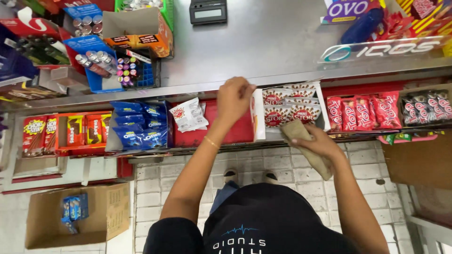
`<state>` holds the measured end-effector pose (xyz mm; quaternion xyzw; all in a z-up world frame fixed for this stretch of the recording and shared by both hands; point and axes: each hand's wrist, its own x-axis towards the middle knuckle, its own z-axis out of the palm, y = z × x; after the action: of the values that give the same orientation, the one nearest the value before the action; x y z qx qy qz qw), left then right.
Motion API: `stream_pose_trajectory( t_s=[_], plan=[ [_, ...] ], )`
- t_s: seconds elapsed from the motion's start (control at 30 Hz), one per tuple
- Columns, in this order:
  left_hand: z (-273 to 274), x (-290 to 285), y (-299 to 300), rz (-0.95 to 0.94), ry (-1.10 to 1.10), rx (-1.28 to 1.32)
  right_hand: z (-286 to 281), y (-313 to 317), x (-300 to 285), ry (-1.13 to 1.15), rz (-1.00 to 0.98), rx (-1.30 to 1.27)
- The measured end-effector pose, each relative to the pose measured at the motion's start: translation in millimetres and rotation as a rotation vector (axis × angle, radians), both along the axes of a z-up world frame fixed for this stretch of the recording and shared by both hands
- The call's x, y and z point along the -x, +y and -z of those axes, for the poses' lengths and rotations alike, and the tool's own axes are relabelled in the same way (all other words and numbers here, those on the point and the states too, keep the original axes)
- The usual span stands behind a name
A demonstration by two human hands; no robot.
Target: Wiping individual snack packets with a cloth and organizing them on the grocery store shelves.
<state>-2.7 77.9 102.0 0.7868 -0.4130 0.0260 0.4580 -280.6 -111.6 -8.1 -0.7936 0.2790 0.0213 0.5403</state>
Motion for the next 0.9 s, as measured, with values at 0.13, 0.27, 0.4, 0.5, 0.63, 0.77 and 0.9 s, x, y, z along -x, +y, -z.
stream_pose_trajectory(
  t_s=[0.13,0.27,0.4,0.5,0.63,0.77,0.9],
  plan=[
    [17.4,-40.0,93.8,-0.208,0.105,-0.004,-12.9,1.4,9.6,-0.001,0.054,-0.074],
    [69.0,-73.2,168.3,-0.435,-0.071,0.007,-40.0,10.1,20.2,0.023,0.185,-0.106],
    [83.4,-77.5,198.1,-0.441,-0.09,-0.05,-33.8,10.5,40.4,-0.149,0.307,-0.126],
    [92.9,-70.5,195.6,-0.464,0.052,-0.284,-50.5,25.3,42.8,-0.128,0.516,-0.071],
    [122.6,-54.1,170.0,-0.457,0.138,-0.392,-46.4,41.1,53.1,-0.415,0.49,-0.246],
    [144.1,-33.0,139.3,-0.51,0.215,-0.427,-46.6,67.3,53.9,-0.545,0.538,-0.31],
    [172.0,-36.3,111.5,-0.651,0.308,-0.383,-50.2,93.7,61.4,-0.641,0.557,-0.435]
  ],
)
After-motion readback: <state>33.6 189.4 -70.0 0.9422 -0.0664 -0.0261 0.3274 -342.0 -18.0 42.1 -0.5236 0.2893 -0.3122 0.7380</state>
